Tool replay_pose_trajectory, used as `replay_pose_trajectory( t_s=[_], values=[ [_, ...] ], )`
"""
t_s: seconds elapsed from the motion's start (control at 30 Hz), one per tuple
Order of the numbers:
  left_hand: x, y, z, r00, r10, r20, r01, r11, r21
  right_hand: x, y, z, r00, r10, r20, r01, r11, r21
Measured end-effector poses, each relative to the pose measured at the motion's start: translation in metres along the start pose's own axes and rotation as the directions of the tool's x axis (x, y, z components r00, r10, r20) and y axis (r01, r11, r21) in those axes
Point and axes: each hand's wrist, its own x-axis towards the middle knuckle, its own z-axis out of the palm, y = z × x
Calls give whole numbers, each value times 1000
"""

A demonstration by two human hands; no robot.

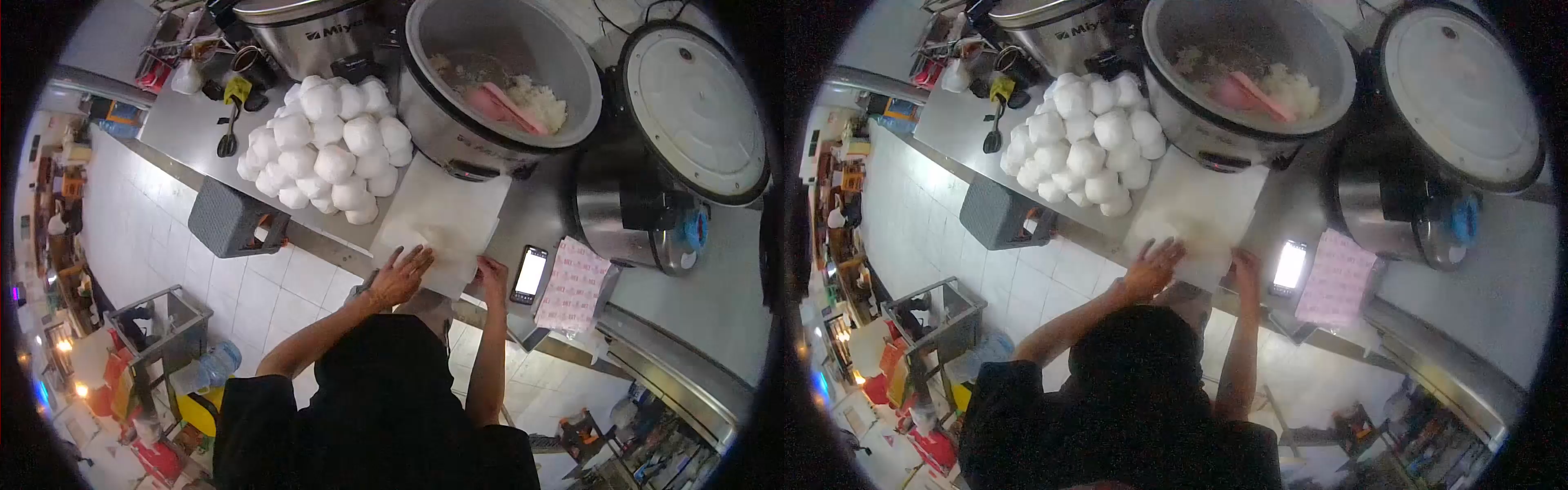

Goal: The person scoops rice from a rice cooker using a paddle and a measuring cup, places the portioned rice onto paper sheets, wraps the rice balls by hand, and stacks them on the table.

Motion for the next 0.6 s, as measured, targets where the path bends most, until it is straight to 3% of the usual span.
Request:
replay_pose_trajectory(
  t_s=[0.07,0.13,0.2,0.3,0.4,0.5,0.6],
  values=[
    [4,6,-8,999,15,50,-11,998,-69,26,4,3,991,-97,-93,106,991,86],
    [10,7,-10,998,-16,55,19,998,-55,43,-69,36,921,-389,0,365,865,-345],
    [7,12,-12,996,-35,79,40,998,-54,67,-91,65,749,-648,135,629,634,-449],
    [7,11,-15,994,-30,101,36,997,-61,76,-116,88,525,-791,315,631,113,-768],
    [5,7,-11,994,-26,104,34,997,-73,95,-105,84,726,-583,364,650,409,-641],
    [5,7,-12,994,-11,107,18,998,-62,98,-117,81,867,-391,308,498,663,-559],
    [6,8,-18,993,-11,122,16,999,-46,100,-128,81,825,-360,436,560,619,-550]
  ],
)
